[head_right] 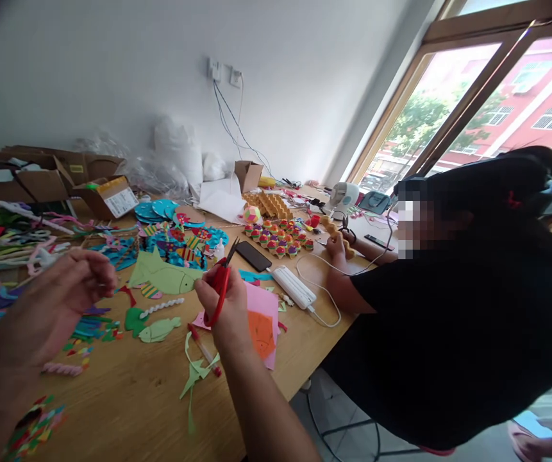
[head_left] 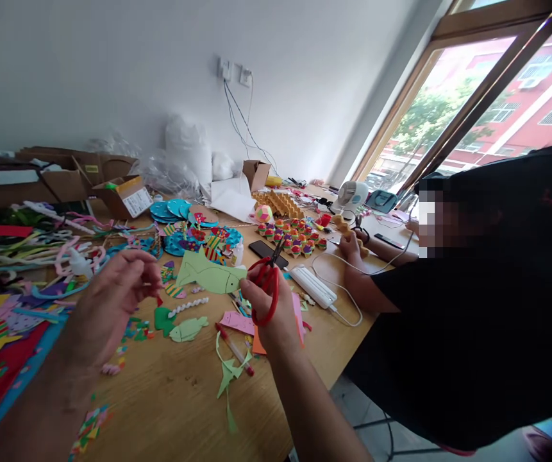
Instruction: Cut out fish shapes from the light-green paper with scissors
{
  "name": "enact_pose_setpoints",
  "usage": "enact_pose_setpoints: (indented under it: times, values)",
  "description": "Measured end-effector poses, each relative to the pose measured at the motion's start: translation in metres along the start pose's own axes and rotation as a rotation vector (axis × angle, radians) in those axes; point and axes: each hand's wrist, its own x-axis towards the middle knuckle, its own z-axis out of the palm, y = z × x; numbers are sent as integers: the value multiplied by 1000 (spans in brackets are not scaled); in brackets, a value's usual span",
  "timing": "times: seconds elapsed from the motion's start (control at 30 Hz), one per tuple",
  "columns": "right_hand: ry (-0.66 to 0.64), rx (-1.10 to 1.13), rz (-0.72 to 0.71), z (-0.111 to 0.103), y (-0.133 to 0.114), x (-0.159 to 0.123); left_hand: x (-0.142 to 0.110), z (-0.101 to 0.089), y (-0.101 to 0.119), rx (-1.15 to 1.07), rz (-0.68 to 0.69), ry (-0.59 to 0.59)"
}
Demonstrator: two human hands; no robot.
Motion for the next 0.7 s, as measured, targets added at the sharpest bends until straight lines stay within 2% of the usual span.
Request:
enact_pose_setpoints:
  times: [0.07,0.13,0.23,0.3,0.33,0.43,0.47,0.53,0.7]
  values:
    - [14,91,-16,9,4,1,-3,6,-6,62,-71,-162]
    - [8,150,-18,18,8,3,-6,12,-11,86,-80,-207]
    - [29,187,-21,27,12,5,-5,16,-13,17,-38,-8]
    - [74,223,-33,30,13,6,-4,15,-13,-10,-7,38]
    - [94,245,-40,32,14,6,-4,15,-14,2,-13,-6]
    - [95,291,-45,38,13,5,-7,19,-19,137,-122,-277]
    - [78,291,-40,40,12,4,-9,21,-21,152,-122,-283]
    - [17,285,-14,46,12,1,-11,27,-24,162,-66,-246]
    - [-116,319,83,52,17,-7,-12,29,-23,230,13,-12]
